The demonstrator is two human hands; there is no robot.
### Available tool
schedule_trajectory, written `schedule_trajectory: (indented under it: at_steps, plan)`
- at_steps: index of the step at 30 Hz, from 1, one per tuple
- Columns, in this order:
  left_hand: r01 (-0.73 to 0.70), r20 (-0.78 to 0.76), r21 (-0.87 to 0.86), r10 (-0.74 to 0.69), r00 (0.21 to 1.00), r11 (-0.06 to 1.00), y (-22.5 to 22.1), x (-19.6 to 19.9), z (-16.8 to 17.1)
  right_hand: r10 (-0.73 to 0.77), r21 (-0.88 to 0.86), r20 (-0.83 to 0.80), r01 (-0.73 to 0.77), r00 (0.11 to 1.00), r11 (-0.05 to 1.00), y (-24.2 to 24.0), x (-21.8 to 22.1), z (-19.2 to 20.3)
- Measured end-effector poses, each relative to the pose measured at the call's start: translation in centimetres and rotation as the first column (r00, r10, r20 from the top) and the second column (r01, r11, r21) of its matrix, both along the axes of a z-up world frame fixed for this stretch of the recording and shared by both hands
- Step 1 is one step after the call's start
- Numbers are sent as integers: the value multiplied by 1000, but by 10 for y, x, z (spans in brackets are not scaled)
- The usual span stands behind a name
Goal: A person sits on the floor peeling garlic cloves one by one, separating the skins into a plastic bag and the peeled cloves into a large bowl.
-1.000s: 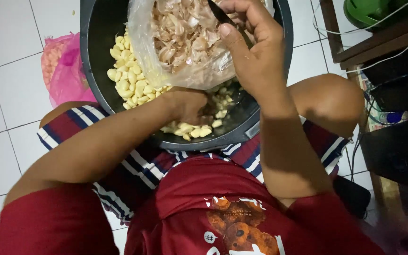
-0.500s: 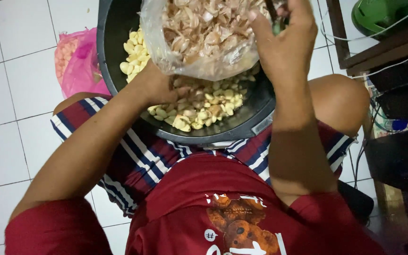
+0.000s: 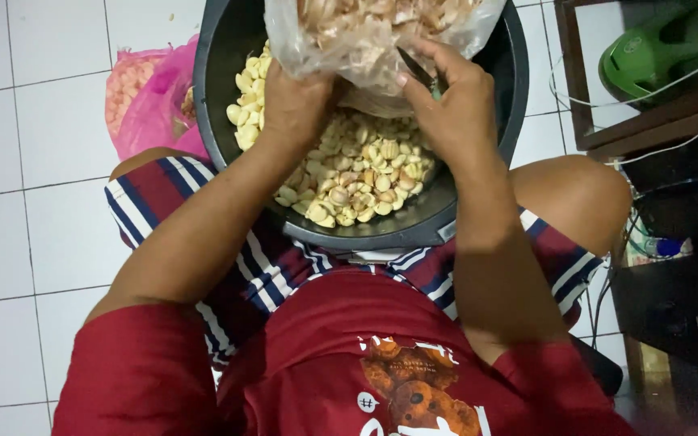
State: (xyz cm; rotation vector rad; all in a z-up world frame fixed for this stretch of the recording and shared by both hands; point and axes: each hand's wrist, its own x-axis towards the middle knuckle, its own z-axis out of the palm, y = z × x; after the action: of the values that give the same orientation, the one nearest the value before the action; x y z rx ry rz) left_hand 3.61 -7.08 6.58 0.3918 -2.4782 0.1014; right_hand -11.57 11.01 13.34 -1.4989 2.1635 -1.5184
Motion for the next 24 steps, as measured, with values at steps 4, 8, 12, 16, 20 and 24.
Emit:
schedule_trajectory:
  at_steps: [4, 8, 12, 16, 20, 24]
  plan:
    - [-17, -96, 164, 33, 995, 986, -19, 5, 10, 34, 27, 16, -35, 999, 999, -4, 3, -2]
    - [-81, -78, -58, 77, 994, 995, -19, 9, 5, 103, 46, 76, -106, 992, 993, -3, 8, -1]
    - [-100, 130, 71, 90, 987, 992, -5, 26, 4, 121, 124, 112, -135, 986, 983, 4, 2, 8]
    - [-271, 423, 275, 137, 896, 922, 12, 39, 28, 200, 33, 152, -207, 968, 978, 14, 3, 18]
    - [-315, 553, 357, 73, 830, 879, 28, 51, 49, 64, -40, -20, -64, 998, 997, 18, 9, 32]
    - [-314, 656, 192, 116, 746, 930, 57, 49, 27, 3, -151, -242, -41, 970, 988, 9, 2, 53]
